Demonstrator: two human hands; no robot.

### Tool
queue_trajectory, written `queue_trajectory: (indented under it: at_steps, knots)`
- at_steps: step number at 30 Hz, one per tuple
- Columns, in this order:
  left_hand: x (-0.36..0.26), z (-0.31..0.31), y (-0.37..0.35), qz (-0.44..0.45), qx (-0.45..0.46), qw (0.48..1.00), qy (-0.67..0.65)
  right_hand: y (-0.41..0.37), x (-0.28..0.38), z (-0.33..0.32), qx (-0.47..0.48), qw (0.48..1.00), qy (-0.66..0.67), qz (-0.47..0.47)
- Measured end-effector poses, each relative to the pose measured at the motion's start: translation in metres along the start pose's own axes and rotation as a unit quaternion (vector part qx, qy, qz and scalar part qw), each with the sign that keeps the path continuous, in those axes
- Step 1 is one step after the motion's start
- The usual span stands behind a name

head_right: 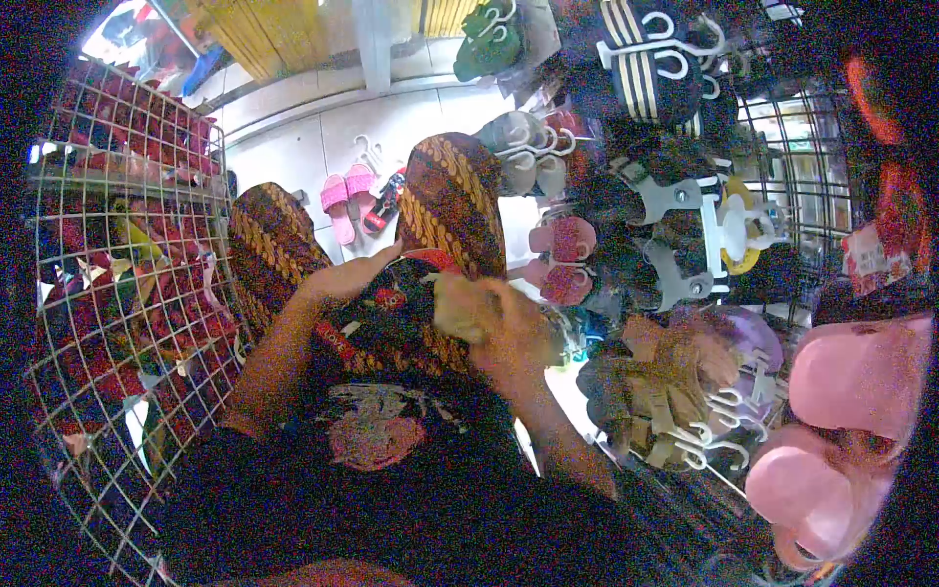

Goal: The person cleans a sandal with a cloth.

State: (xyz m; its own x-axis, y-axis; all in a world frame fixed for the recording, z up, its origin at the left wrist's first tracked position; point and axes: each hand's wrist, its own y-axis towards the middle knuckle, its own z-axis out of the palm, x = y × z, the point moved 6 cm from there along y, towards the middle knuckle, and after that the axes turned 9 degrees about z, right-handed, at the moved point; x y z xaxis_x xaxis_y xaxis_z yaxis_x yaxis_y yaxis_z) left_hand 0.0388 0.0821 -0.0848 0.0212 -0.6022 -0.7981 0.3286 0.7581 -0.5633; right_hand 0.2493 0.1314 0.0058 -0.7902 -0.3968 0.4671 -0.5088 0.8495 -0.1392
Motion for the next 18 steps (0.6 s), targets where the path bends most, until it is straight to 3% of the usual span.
queue_trajectory:
  at_steps: [4, 6, 7, 9, 11, 14, 15, 18]
  knots:
    - [0.016, 0.0, 0.008, 0.005, 0.021, 0.999, -0.027, 0.012, -0.03, 0.009, -0.046, 0.991, -0.109, 0.067]
    - [0.021, -0.001, 0.013, -0.022, 0.025, 0.999, -0.042, 0.018, -0.025, -0.003, -0.073, 0.996, -0.032, 0.05]
    - [0.013, -0.005, 0.008, -0.021, -0.003, 0.999, 0.032, 0.018, -0.01, -0.006, -0.077, 0.996, 0.006, 0.045]
    - [0.024, 0.001, 0.015, -0.004, 0.004, 0.995, -0.097, 0.016, 0.0, 0.001, -0.058, 0.992, 0.091, 0.061]
    - [0.034, 0.005, 0.018, -0.005, 0.016, 0.975, -0.22, 0.014, 0.004, 0.003, -0.07, 0.992, 0.077, 0.065]
    - [0.046, -0.014, 0.033, 0.167, -0.031, 0.984, -0.062, 0.02, 0.003, 0.004, -0.059, 0.989, 0.122, 0.06]
    - [0.024, -0.021, 0.017, 0.22, -0.1, 0.969, 0.044, 0.02, 0.006, 0.004, -0.06, 0.99, 0.117, 0.056]
    - [0.008, -0.019, 0.008, 0.268, -0.101, 0.954, 0.09, 0.018, 0.009, 0.021, -0.086, 0.993, 0.08, 0.023]
